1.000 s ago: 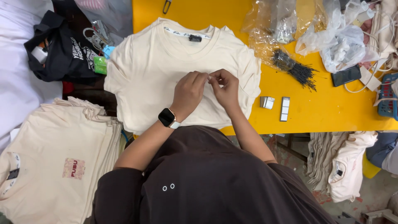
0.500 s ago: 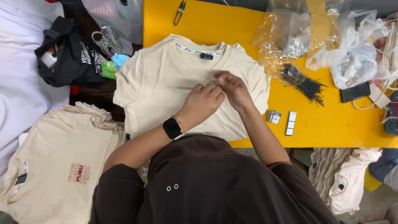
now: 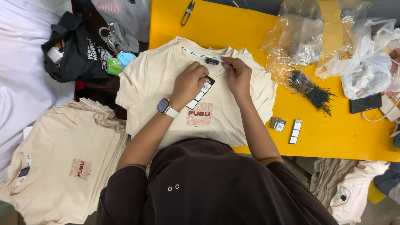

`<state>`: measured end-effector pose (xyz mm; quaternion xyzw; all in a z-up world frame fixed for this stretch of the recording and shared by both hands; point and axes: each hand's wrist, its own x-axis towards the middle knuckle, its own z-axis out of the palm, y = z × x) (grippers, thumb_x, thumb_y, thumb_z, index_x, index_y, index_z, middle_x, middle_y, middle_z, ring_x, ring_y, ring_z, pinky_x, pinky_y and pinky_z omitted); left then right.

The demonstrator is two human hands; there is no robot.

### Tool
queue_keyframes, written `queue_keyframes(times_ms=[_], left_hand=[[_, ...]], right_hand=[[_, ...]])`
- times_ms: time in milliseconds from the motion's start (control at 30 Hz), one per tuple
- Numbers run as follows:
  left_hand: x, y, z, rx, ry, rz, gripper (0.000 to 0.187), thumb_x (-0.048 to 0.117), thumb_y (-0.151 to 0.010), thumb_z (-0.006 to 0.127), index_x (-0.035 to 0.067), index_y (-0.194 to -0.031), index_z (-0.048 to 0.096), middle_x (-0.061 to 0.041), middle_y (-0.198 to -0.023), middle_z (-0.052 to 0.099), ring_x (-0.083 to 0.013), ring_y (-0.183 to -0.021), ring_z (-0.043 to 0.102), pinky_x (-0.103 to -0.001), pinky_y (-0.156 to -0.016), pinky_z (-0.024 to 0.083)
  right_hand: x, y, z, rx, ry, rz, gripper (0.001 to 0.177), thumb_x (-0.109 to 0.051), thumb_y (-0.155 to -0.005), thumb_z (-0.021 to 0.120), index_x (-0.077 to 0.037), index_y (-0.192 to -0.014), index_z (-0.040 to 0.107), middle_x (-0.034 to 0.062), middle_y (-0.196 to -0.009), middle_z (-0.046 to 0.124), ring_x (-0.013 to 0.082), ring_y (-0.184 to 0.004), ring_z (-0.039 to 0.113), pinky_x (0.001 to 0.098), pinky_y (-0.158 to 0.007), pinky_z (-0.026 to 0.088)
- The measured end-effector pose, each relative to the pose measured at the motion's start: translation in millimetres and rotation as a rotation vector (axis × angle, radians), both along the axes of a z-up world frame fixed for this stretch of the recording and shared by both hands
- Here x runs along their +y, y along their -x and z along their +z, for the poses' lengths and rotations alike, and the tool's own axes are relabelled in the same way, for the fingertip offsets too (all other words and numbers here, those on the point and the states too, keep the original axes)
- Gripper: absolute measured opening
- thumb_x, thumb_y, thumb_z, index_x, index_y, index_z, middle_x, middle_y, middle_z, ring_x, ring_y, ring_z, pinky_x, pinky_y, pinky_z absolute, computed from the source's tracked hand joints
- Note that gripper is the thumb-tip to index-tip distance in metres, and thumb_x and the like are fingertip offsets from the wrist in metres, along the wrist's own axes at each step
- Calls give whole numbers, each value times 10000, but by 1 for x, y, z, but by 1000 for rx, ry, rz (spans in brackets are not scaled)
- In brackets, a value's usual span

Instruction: Attaching brand tags to t-shirts and folding them for packaging

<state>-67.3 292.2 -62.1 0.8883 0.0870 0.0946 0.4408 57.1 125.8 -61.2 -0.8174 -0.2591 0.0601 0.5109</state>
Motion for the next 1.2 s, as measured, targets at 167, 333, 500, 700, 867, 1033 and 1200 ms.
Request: queue_keyframes(times_ms=[167, 333, 500, 700, 867, 1033, 1200], left_hand=[[4, -6, 9, -93, -134, 12, 275, 117, -895, 759, 130, -1141, 635, -31, -1017, 563, -289, -1006, 641, -406, -815, 552], [18, -37, -3, -105, -346, -71, 511, 122, -868, 798, 135, -1332, 586, -55, -1240, 517, -312, -1168, 527, -456, -867, 523], [18, -60, -38, -137, -421, -181, 67, 146, -924, 715, 145, -982, 681, 32, -971, 570, -193, -1061, 549, -341, -817, 490], [18, -55, -27, -189, -423, -158, 29, 143, -931, 706, 152, -936, 678, 34, -968, 585, -193, -1042, 552, -337, -807, 503], [17, -36, 6, -217, -481, -177, 97, 148, -932, 717, 147, -1028, 701, 8, -1072, 569, -211, -1087, 524, -386, -857, 506], [-26, 9, 14, -225, -380, -466, 284, -76, -905, 564, 80, -1086, 717, -69, -1103, 641, -304, -1098, 580, -454, -886, 518], [-64, 3, -25, -355, -672, -406, 255, 131, -911, 614, 224, -1148, 628, 18, -1156, 629, -157, -1059, 627, -313, -830, 524]], right_hand=[[2, -4, -4, -76, 21, 86, 340, 92, -905, 733, -65, -1207, 724, 127, -851, 741, 268, -841, 750, 370, -760, 632], [7, -11, 1, -257, 84, 189, 343, 67, -897, 743, -64, -1212, 699, 117, -829, 726, 295, -776, 738, 402, -698, 627], [4, -19, -6, -71, 13, 242, 368, 100, -858, 771, 6, -1185, 630, 190, -952, 722, 334, -846, 738, 435, -769, 629], [-10, -11, 19, -94, 202, 194, 365, -3, -812, 838, -68, -1058, 576, 109, -834, 706, 319, -792, 720, 429, -764, 588], [5, -20, 7, -332, 325, 268, 365, -43, -789, 834, -106, -1033, 570, 58, -792, 716, 311, -743, 719, 448, -697, 575], [5, -43, -13, -559, 470, 400, 305, -171, -818, 823, -203, -1003, 581, -40, -775, 681, 254, -736, 717, 402, -683, 572], [18, -34, 44, -392, 282, 444, 371, -335, -799, 828, -133, -1049, 643, 54, -864, 589, 326, -884, 610, 489, -752, 526]])
